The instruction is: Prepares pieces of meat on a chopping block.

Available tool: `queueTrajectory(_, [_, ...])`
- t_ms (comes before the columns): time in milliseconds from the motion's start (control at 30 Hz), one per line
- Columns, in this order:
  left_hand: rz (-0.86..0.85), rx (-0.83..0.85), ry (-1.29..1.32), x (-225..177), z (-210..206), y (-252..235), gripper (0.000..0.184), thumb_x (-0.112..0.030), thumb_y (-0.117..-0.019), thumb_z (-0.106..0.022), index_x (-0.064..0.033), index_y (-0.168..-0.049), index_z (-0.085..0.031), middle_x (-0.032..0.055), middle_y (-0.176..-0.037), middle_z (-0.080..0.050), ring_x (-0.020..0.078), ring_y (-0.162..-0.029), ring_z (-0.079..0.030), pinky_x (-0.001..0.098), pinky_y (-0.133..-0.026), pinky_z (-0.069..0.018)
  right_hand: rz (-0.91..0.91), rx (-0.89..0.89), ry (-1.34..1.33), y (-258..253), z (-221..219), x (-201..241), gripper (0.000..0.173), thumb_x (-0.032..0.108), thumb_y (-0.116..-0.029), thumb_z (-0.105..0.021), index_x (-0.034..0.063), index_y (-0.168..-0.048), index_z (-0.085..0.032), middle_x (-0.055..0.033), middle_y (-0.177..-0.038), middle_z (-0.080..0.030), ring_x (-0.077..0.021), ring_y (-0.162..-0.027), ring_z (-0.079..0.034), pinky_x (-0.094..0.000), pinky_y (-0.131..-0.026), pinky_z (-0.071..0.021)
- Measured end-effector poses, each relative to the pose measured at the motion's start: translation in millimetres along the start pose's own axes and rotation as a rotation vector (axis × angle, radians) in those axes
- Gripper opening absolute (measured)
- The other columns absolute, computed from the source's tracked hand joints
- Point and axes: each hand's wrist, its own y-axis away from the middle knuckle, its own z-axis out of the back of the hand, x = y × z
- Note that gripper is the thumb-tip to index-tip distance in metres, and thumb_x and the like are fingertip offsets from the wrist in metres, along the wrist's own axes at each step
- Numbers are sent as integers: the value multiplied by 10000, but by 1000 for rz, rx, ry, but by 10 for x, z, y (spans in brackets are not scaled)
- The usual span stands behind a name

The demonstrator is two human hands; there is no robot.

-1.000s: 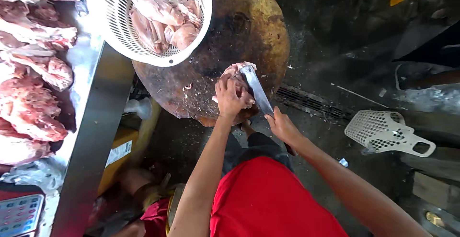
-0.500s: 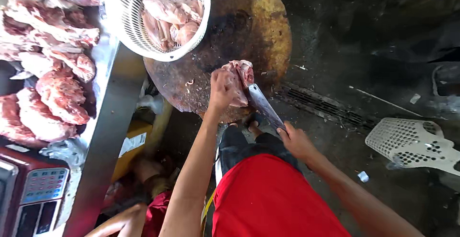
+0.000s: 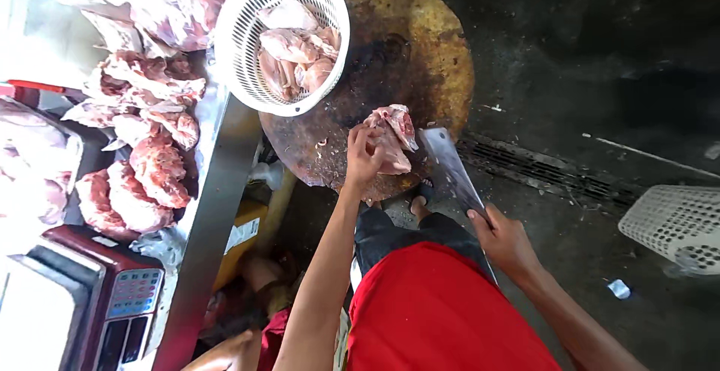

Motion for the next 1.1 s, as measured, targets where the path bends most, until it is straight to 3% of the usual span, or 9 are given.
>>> queueTrajectory(67, [-10, -22, 77, 85, -41, -67, 284, -149, -894, -633, -28, -1150, -654, 192, -1439, -523, 288, -1303, -544, 446, -1010, -509, 6, 73, 11, -197, -7, 150, 441, 412, -1076, -457, 44, -1169, -680, -126, -668, -620, -290, -572, -617, -506, -532, -508])
queueTrajectory(267, [-31, -38, 121, 199, -82, -68, 294, -133, -847, -599, -64, -1124, -670, 158, -1462, -522, 280, -1324, -534, 467, -1026, -505, -252, 326, 234, -443, -174, 555, 418, 374, -1108, -384, 147, -1407, -568, -182, -907, -716, -394, -863, -715, -591, -752, -553])
queueTrajectory(467, [-13, 1, 89, 113, -111, -109, 277, -112, -839, -635, -51, -1107, -669, 177, -1468, -521, 327, -1335, -523, 502, -1050, -484, -237, 265, 203, -770, -496, 594, 472, 423, -1116, -357, 37, -1287, -567, -188, -872, -686, -384, -873, -708, -559, -772, -552])
queueTrajectory(533, [7, 26, 94, 100, -78, -150, 283, -104, -828, -648, -43, -1104, -672, 181, -1469, -519, 330, -1333, -527, 513, -1052, -483, -204, 266, 124, -878, -526, 484, 502, 436, -1109, -385, 13, -1316, -562, -196, -882, -686, -376, -860, -704, -553, -790, -555])
queueTrajectory(700, [2, 73, 92, 100, 71, -37, 315, -91, -812, -644, -98, -1127, -651, 109, -1531, -479, 274, -1290, -567, 491, -956, -543, -233, 474, -72, -1002, -235, 185, 476, 428, -1095, -452, 62, -1382, -551, -151, -921, -657, -237, -657, -634, -451, -661, -563])
queueTrajectory(833, [-49, 100, 53, 144, 104, -252, 284, -65, -832, -679, 6, -1106, -653, 207, -1381, -580, 345, -1313, -543, 508, -1078, -468, -204, 606, 46, -960, 128, -110, 471, 445, -1088, -468, 49, -1314, -586, -176, -949, -659, -282, -724, -652, -504, -712, -556])
queueTrajectory(933, [-139, 131, -209, 10, 207, -277, 345, -80, -806, -715, -91, -1150, -693, 168, -1399, -587, 420, -1347, -482, 600, -1085, -415, -159, 579, 117, -809, 219, -230, 489, 462, -1086, -458, 32, -1253, -619, -200, -948, -677, -348, -866, -680, -570, -812, -535])
queueTrajectory(1033, [-198, 247, -453, -256, 263, -280, 417, -88, -900, -705, -203, -1301, -701, 174, -1506, -502, 445, -1363, -468, 621, -1047, -448, -131, 499, 136, -643, 125, -230, 520, 483, -1089, -421, 18, -1200, -624, -207, -874, -671, -385, -850, -683, -603, -783, -532])
queueTrajectory(1100, [-191, 295, -530, -322, 241, -288, 351, -81, -923, -680, -219, -1241, -736, 168, -1541, -459, 431, -1347, -482, 594, -1025, -484, -130, 435, 104, -566, 35, -189, 524, 486, -1089, -411, 17, -1186, -624, -194, -828, -660, -374, -804, -679, -591, -744, -535])
